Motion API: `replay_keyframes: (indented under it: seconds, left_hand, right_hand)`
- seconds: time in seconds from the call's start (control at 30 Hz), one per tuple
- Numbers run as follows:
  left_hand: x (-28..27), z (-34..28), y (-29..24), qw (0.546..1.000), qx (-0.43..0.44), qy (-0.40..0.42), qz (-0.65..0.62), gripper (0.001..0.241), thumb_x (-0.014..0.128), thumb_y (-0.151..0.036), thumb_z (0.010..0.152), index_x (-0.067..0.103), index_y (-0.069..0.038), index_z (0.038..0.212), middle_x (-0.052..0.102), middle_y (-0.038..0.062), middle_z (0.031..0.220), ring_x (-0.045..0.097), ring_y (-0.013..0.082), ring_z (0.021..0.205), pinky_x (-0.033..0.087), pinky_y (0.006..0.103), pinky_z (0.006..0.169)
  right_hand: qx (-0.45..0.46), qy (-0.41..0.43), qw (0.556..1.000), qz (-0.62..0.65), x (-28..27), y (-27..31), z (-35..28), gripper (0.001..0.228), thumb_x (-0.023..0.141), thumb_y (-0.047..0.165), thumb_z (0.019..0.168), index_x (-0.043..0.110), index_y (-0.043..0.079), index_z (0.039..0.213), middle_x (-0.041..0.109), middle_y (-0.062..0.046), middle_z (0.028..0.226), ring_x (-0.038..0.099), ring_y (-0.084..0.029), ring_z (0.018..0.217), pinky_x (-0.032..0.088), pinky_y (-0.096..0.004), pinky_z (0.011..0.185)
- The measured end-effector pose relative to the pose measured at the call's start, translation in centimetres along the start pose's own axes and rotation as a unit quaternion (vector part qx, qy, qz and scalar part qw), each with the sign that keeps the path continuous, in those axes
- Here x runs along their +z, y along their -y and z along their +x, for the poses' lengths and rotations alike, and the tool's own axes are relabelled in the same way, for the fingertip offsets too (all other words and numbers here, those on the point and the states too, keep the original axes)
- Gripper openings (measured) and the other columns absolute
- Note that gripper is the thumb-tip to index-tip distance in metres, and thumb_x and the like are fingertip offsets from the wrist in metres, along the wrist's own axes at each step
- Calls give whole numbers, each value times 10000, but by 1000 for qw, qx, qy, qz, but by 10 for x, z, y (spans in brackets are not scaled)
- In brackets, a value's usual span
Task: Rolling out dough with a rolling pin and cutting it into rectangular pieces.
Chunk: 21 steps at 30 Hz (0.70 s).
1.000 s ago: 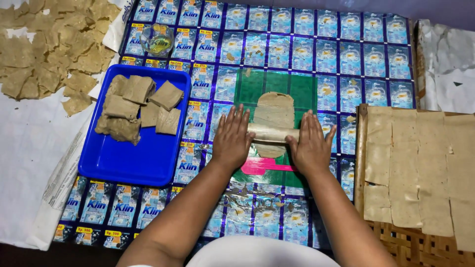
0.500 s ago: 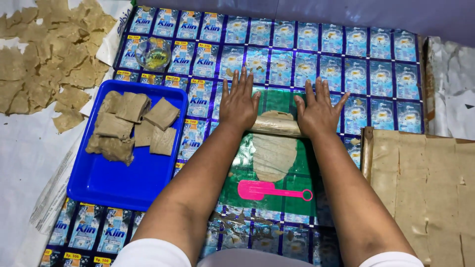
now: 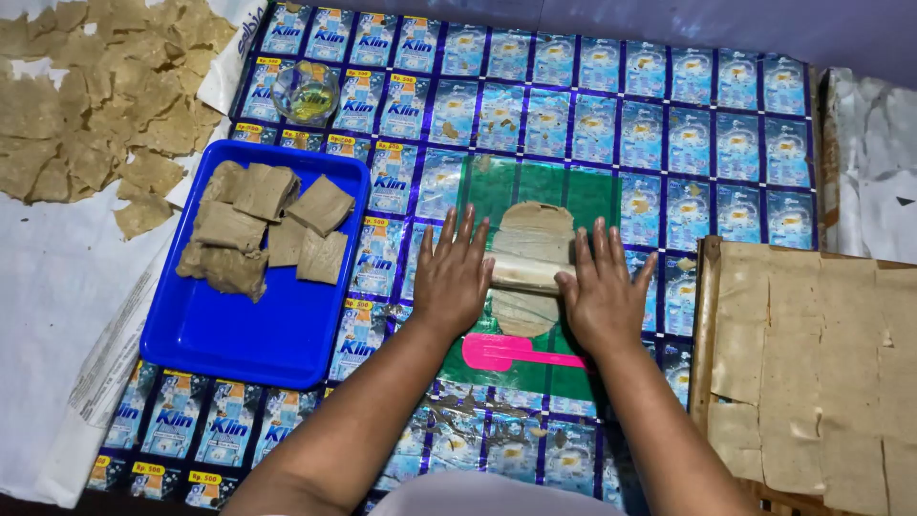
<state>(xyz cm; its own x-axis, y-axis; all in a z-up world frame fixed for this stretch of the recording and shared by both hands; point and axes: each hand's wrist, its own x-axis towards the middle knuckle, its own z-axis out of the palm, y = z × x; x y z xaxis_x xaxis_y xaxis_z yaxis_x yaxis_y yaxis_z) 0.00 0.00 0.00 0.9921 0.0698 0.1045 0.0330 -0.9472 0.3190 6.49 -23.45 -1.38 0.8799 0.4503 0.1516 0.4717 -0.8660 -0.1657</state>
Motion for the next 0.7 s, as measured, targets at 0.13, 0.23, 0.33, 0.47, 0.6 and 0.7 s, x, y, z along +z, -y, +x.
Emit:
replay_keyframes:
  seconds: [0.13, 0.23, 0.33, 0.47, 0.6, 0.7]
  left_hand:
    - [12, -49, 1, 1000, 20, 2, 5, 563, 308, -366, 1094, 294, -147, 1613, 216, 143, 1704, 160, 320, 1574, 61, 573, 1239]
    - [9, -76, 1, 999, 33, -19, -8, 547, 360, -276, 1087, 293, -142, 1614, 316, 148, 1656, 245, 326, 1544, 90, 566, 1234]
    - [20, -81, 7, 990, 67, -117, 46, 644, 621, -281, 924, 433, -145, 1525, 501, 120, 1455, 440, 309, 1413, 286, 547, 1177]
    - [41, -80, 24, 989, 67, -131, 27, 686, 838, -370, 710, 560, -137, 1292, 597, 57, 1090, 614, 267, 1097, 446, 458, 1037]
    - [29, -95, 25, 998, -7, -64, -16, 601, 814, -386, 771, 567, -125, 1251, 626, 79, 1107, 620, 297, 1112, 481, 472, 968]
    - [17, -104, 25, 987, -93, -70, -109, 583, 752, -437, 864, 552, -107, 1302, 621, 117, 1135, 620, 355, 1121, 491, 501, 971]
  right_hand:
    - [-22, -29, 999, -2, 6, 8, -54, 663, 385, 459, 1075, 316, 95, 1625, 315, -190, 1677, 280, -325, 1545, -20, -707, 1203]
    - [-25, -36, 999, 5, 6, 17, -84, 701, 436, 457, 1039, 288, 93, 1619, 256, -152, 1703, 226, -301, 1565, 6, -680, 1223]
    - [-40, -51, 998, 16, -1, 25, -102, 687, 439, 438, 1040, 280, 110, 1622, 239, -123, 1710, 209, -286, 1567, 20, -650, 1229]
    - [-67, -99, 991, 52, 4, 40, -123, 470, 537, 386, 1019, 517, 177, 1439, 514, -44, 1476, 459, -227, 1407, 168, -567, 1223]
    - [-149, -79, 985, 31, 9, 50, -129, 342, 619, 421, 960, 621, 254, 1259, 616, 64, 1170, 608, -157, 1175, 350, -494, 1096]
    - [-189, -66, 979, 35, 6, 47, -128, 239, 615, 333, 963, 641, 232, 1178, 602, 37, 980, 650, -203, 999, 468, -428, 927]
